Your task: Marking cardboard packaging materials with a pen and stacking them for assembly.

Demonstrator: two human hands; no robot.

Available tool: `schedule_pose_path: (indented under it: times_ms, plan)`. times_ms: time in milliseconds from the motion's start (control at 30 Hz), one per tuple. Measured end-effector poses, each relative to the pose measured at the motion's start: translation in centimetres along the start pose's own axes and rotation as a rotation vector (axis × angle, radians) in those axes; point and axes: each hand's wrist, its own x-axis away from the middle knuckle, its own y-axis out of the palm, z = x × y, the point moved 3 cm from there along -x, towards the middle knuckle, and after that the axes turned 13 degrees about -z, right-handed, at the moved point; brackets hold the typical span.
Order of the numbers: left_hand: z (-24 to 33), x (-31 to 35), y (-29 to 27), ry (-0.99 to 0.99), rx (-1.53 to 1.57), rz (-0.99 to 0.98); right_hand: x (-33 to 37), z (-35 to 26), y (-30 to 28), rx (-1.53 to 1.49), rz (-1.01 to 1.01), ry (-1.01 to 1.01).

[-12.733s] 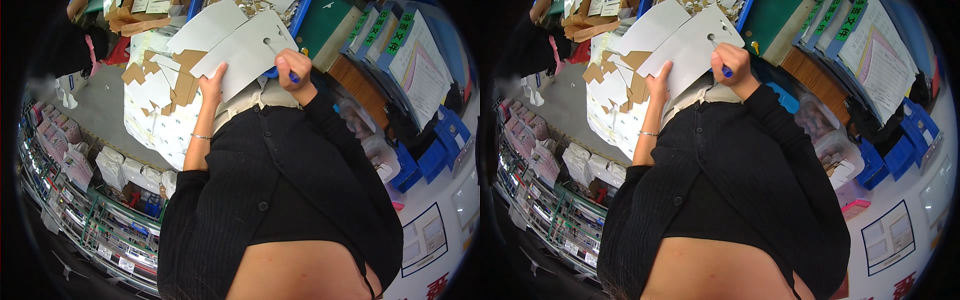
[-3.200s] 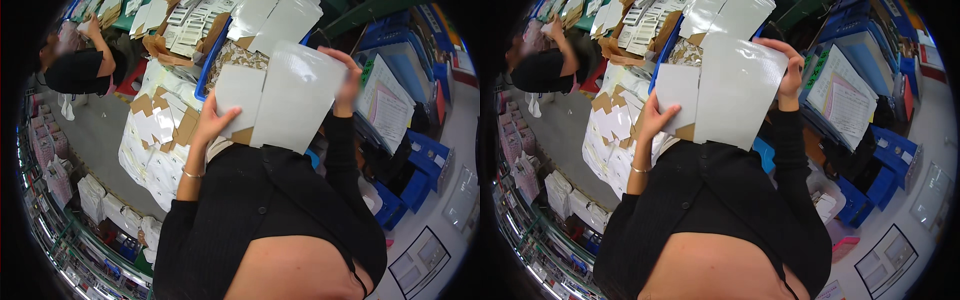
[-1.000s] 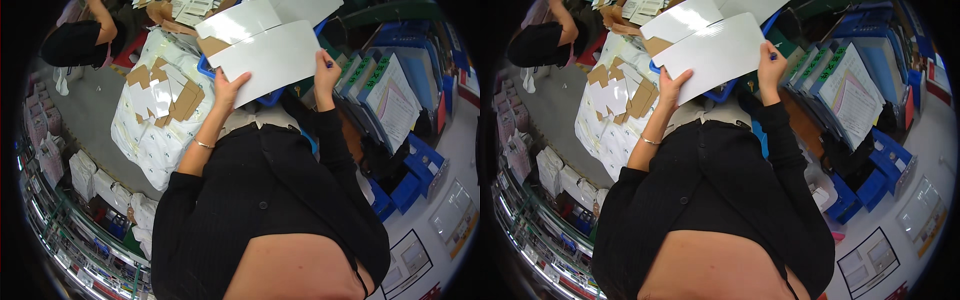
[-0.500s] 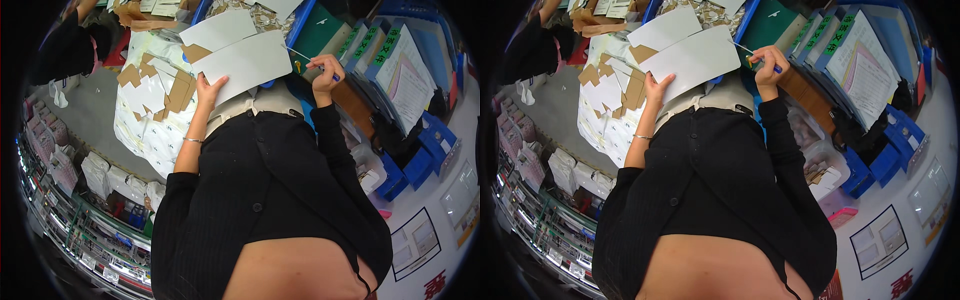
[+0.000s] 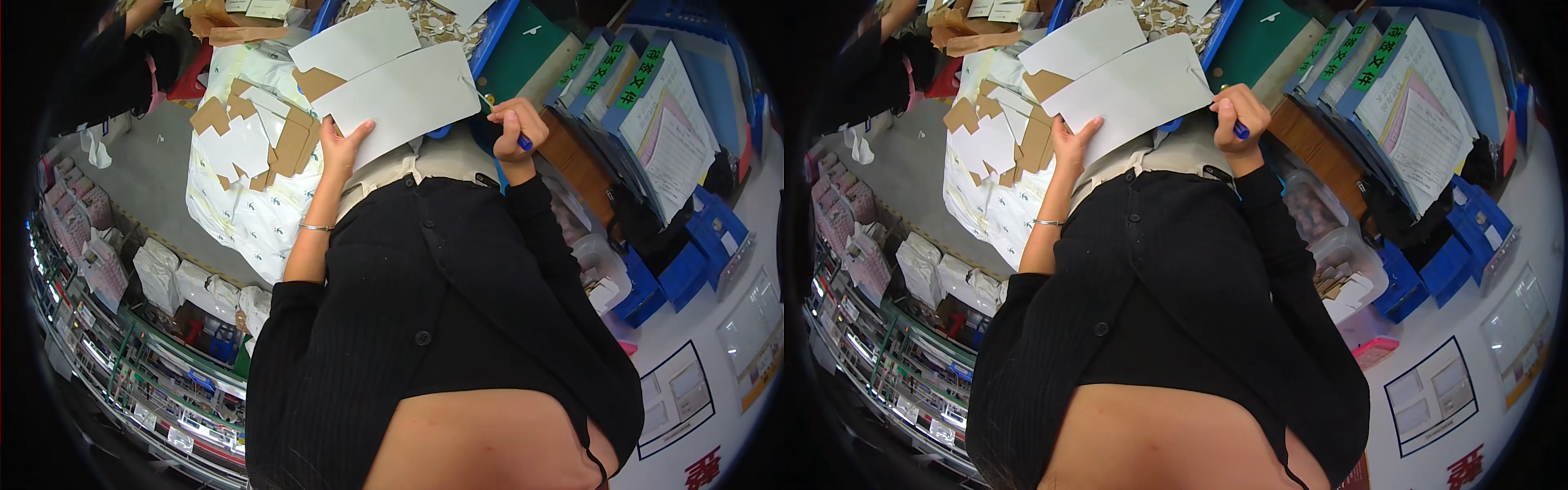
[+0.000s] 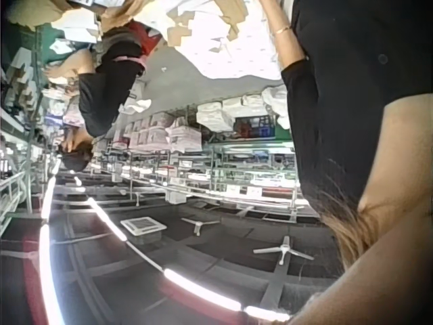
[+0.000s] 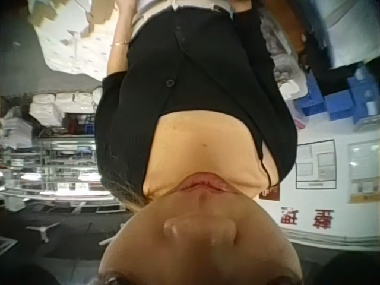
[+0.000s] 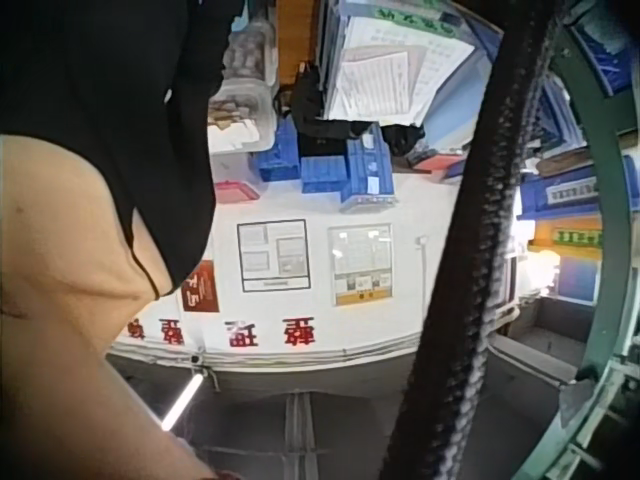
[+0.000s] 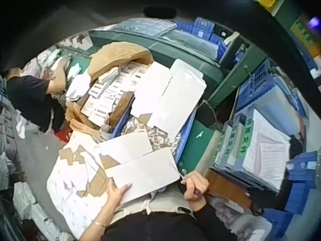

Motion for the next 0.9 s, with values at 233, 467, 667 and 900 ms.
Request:
schedule_pose_path:
  times_ms: [233,467,667,900]
  plan:
    - [0.6,-0.1,0.2,0.06,-0.024,-0.013,-1.6,1.7,1.1,0.042,-0.109,-0.035]
    - [0.0,-0.1,-1.2,-0.03,0.025,0.149,-2.7,1.2,1.3,-0.055,-0.034,-0.018]
    - [0.2,-0.5,0.1,0.019,0.02,0.035,-3.2,3.0,3.0,0.088,-0.204,-0.019]
    - [-0.3,-0.4,0.3,0.014,-0.008,0.025,-4.4,1.0,-0.6,-0.093,-0.019,0.072]
